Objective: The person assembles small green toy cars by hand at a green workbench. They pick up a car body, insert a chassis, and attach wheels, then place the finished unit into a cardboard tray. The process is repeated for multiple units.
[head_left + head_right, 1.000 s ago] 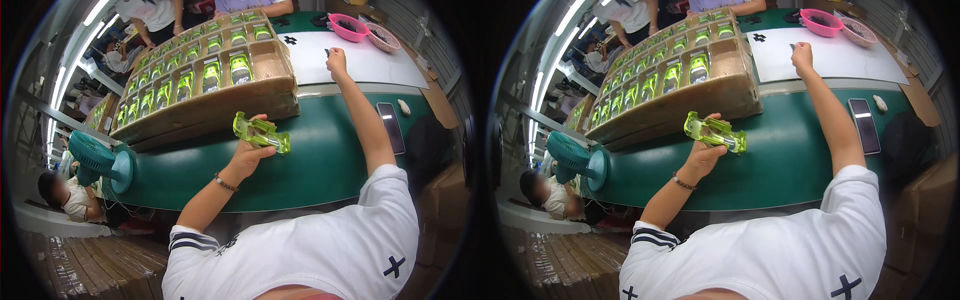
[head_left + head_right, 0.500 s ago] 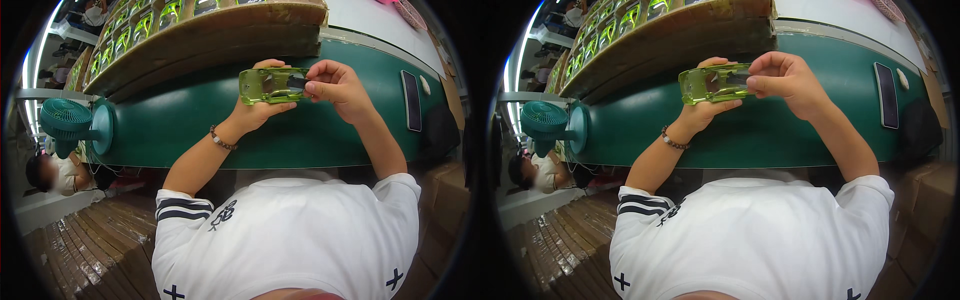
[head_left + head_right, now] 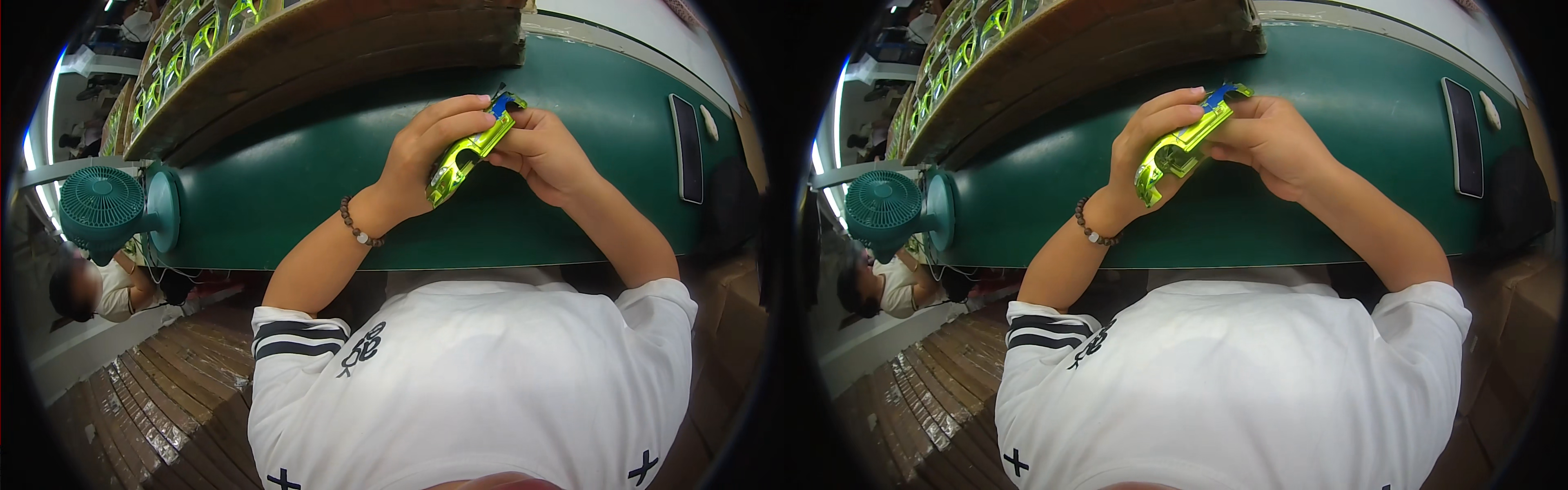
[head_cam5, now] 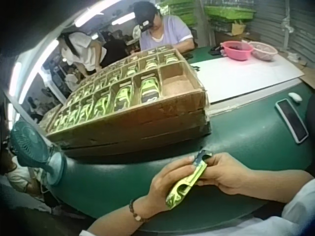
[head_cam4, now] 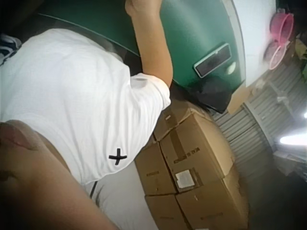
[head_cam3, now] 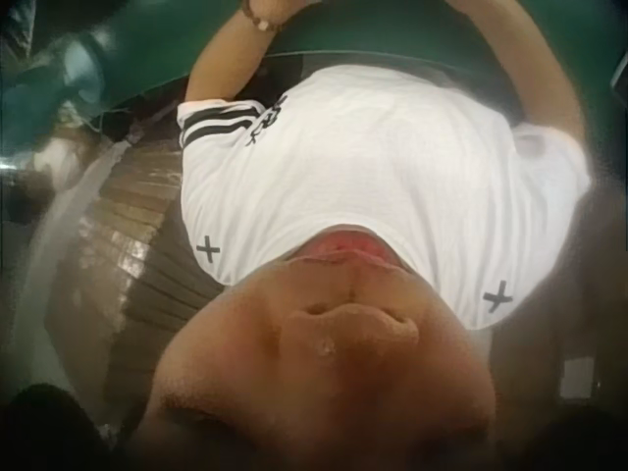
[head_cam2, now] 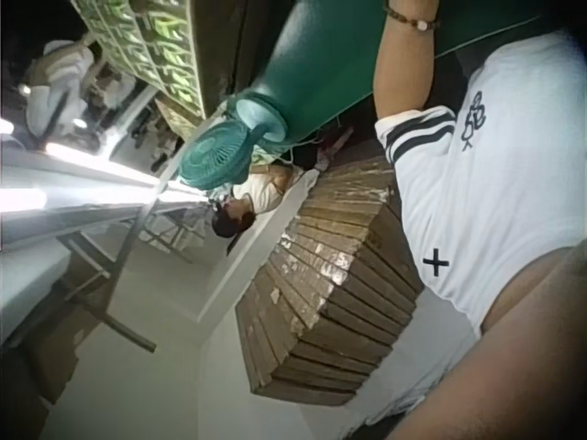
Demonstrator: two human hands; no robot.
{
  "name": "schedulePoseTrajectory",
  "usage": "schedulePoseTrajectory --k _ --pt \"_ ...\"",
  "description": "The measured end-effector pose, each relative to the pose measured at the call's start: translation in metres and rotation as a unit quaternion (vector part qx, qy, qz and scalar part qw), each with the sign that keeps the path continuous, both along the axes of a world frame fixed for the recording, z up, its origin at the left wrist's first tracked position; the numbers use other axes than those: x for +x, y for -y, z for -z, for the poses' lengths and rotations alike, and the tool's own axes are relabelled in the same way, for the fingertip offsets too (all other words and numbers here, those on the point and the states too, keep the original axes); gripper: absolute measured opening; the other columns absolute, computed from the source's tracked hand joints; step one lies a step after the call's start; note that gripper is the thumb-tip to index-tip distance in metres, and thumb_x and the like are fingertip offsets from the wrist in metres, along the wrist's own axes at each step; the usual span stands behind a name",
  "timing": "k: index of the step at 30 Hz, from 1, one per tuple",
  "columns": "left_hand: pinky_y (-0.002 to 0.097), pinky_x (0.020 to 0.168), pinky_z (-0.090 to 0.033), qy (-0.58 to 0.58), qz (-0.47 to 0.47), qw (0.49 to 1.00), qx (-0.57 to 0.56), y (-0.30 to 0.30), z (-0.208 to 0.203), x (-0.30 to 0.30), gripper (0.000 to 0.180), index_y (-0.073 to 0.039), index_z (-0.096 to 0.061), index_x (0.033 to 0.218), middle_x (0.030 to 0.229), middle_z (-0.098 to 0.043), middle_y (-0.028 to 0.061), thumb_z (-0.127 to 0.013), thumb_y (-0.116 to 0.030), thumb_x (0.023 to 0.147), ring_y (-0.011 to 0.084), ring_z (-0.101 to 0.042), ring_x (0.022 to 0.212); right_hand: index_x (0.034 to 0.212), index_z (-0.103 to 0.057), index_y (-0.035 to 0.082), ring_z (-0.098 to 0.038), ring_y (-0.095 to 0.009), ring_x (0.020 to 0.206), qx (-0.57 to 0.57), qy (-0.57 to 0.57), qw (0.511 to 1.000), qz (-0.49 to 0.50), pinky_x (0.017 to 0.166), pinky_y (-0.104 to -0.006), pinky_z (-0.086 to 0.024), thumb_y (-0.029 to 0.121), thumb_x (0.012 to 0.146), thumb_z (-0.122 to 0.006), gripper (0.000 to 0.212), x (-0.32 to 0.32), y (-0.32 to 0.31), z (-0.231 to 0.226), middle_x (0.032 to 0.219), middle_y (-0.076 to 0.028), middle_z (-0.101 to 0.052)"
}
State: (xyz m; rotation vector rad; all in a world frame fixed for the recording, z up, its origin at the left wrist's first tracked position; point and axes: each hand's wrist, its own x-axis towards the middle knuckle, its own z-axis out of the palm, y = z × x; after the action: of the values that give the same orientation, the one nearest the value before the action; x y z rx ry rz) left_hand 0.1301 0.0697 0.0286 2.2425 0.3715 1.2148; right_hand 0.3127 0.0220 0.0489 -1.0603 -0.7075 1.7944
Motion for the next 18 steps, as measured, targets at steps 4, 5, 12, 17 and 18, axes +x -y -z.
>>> schedulePoseTrajectory --k 4,5,12,17,18 --pt "0.0348 0.088 -0.051 -0.009 0.002 1.0 -0.008 -0.0004 0.0006 -0.0012 0.051 -0.008 -0.058 0.116 0.122 -0.057 0.0145 -0.071 0.005 0.069 0.0296 -0.06 0.106 0.101 -0.064 -0.005 -0.064 -0.016 0.087 0.008 0.019 1.0 -0.019 0.079 -0.0263 -0.052 0.009 0.082 -0.066 0.024 -0.0026 0.0018 -0.0013 0.096 -0.01 -0.066" --pt "0.0349 0.088 -0.051 -0.012 0.002 1.0 -0.008 0.0001 0.0006 -0.0012 0.051 -0.008 -0.058 0.115 0.122 -0.057 0.0148 -0.071 0.005 0.068 0.0296 -0.06 0.106 0.1 -0.064 -0.005 -0.064 -0.016 0.085 0.008 0.023 0.999 -0.022 0.078 -0.0263 -0.052 0.009 0.082 -0.066 0.023 -0.0024 0.002 -0.0007 0.095 -0.011 -0.066" --pt "0.0343 0.087 -0.051 -0.009 -0.007 1.0 -0.023 0.0018 -0.0018 0.0022 0.051 -0.008 -0.057 0.115 0.121 -0.058 0.015 -0.073 0.004 0.068 0.0297 -0.06 0.105 0.094 -0.065 -0.005 -0.062 -0.015 0.073 0.042 0.084 0.995 -0.028 0.071 -0.0262 -0.052 0.008 0.077 -0.069 0.022 -0.0011 0.0006 -0.0034 0.087 -0.011 -0.065" --pt "0.0337 0.086 -0.052 -0.028 0.001 0.999 -0.027 0.0028 -0.003 0.0011 0.051 -0.008 -0.057 0.115 0.121 -0.058 0.0152 -0.075 0.002 0.068 0.0296 -0.061 0.105 0.092 -0.065 -0.007 -0.061 -0.015 0.073 0.008 0.081 0.996 -0.033 0.069 -0.026 -0.052 0.009 0.076 -0.07 0.023 0.0003 -0.0023 -0.0035 0.084 -0.011 -0.064" --pt "0.0337 0.086 -0.052 -0.025 0.001 0.999 -0.027 0.003 -0.0024 0.0016 0.051 -0.008 -0.057 0.115 0.121 -0.058 0.0152 -0.075 0.002 0.068 0.0296 -0.061 0.105 0.091 -0.065 -0.007 -0.061 -0.015 0.073 0.001 0.082 0.996 -0.034 0.069 -0.0259 -0.052 0.01 0.076 -0.07 0.023 0.0002 -0.0025 -0.0034 0.084 -0.011 -0.064"
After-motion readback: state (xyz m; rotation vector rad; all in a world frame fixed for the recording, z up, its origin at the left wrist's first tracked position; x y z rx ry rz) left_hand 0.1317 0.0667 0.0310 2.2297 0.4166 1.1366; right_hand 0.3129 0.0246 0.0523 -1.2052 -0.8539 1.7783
